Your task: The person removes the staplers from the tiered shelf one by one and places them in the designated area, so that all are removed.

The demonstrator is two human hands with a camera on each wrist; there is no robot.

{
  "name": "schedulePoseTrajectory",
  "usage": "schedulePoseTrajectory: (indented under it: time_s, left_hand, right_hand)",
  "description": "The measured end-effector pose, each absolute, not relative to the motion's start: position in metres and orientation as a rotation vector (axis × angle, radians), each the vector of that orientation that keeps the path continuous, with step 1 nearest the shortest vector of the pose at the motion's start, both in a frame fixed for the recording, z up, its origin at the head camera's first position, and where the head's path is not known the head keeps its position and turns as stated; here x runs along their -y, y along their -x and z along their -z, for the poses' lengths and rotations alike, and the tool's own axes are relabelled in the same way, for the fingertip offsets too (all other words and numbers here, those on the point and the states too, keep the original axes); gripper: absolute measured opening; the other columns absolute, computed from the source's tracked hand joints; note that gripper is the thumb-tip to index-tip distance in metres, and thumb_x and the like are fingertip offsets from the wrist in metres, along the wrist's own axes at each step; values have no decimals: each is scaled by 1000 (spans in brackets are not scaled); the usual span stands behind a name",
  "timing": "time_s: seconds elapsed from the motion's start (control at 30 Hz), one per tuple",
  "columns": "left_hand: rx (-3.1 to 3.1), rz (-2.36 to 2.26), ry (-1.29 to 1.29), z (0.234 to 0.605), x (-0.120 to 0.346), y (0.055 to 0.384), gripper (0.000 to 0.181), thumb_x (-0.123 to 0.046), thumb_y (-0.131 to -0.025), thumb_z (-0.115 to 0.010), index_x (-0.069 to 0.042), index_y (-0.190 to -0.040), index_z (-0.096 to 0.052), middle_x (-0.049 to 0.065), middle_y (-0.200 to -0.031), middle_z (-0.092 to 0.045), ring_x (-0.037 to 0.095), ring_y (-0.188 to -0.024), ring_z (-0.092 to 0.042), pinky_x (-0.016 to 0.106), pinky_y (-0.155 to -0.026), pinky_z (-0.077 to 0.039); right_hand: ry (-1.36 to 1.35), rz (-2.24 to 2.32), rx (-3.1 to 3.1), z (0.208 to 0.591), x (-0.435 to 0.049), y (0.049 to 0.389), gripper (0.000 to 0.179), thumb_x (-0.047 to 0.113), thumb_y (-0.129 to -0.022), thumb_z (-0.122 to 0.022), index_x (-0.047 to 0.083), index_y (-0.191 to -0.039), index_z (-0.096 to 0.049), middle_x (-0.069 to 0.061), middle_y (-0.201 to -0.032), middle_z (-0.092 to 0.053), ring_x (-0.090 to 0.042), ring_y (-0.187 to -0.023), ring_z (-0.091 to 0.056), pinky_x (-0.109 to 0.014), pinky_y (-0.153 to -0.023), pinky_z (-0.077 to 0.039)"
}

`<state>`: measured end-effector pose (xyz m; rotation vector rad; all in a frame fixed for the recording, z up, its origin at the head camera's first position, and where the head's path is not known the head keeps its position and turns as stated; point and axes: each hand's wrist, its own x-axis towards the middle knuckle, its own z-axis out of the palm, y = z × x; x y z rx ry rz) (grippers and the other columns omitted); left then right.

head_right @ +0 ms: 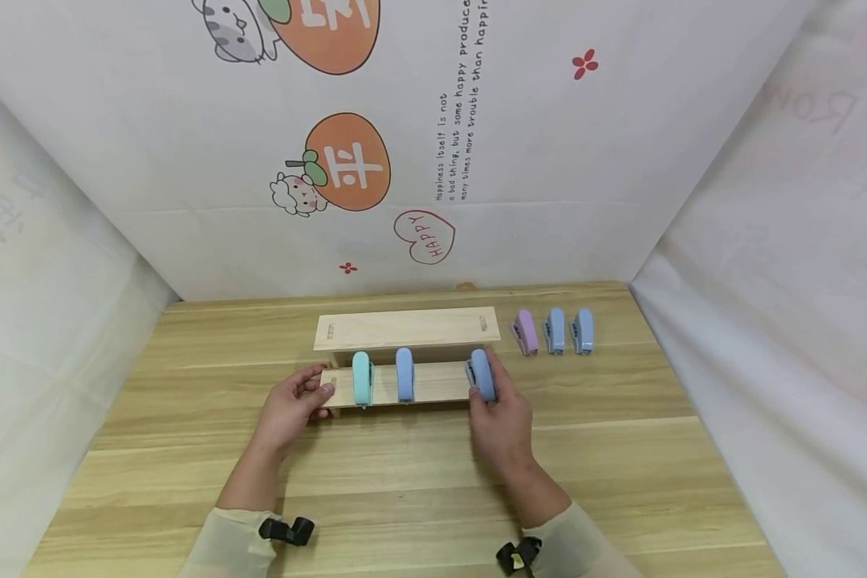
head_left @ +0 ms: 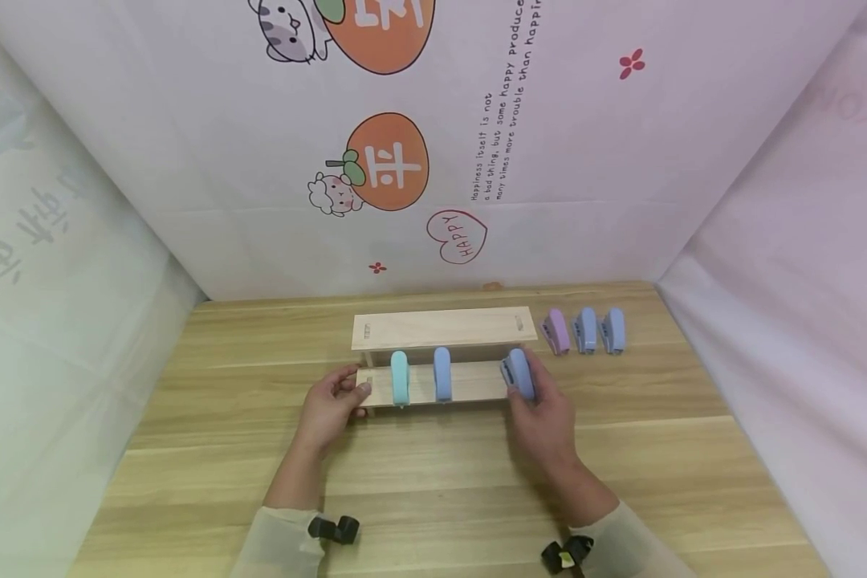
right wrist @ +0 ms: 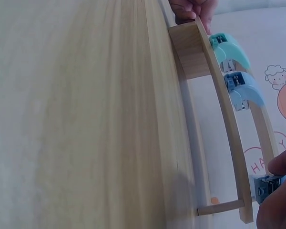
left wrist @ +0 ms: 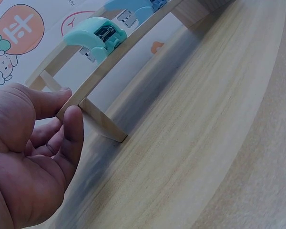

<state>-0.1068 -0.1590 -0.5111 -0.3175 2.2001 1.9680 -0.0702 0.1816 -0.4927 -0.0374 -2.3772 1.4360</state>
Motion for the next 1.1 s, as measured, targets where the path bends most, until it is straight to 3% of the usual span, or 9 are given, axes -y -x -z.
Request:
schedulePoseTrajectory:
  time_s: [0.63, 0.9, 1.1]
  left_hand:
    - [-2184, -1976, 314, 513, 159, 107, 56, -20, -96, -77, -9, -146, -56, 16, -119, -56, 36, -102, -64, 34, -76, -66]
    - [-2178, -1988, 317, 512, 159, 108, 54, -19, -96, -77, -9, -145, -57, 16, -118, -56, 34, -99, -64, 35, -75, -66]
    - [-2181, -1986, 312, 512, 160, 107, 54, -18, -96, -76, -8, -145, -57, 15, -117, -56, 33, -99, -64, 34, -75, -66]
  right_hand:
    - [107, -1393, 2388, 497, -192, 70, 64, -3, -91, -73, 6, -151, -53, -22, -145, -57, -43, -131, -57, -58, -110, -47]
    - [160, -1425, 2403, 497, -199, 69, 64, 2, -94, -70, 10, -154, -49, -16, -153, -52, -34, -139, -50, -54, -118, -41]
    - [171, -1422, 2392, 496, -202, 70, 65, 0, -92, -70, 10, -154, -50, -18, -152, -51, -34, -140, -49, -51, -118, -41]
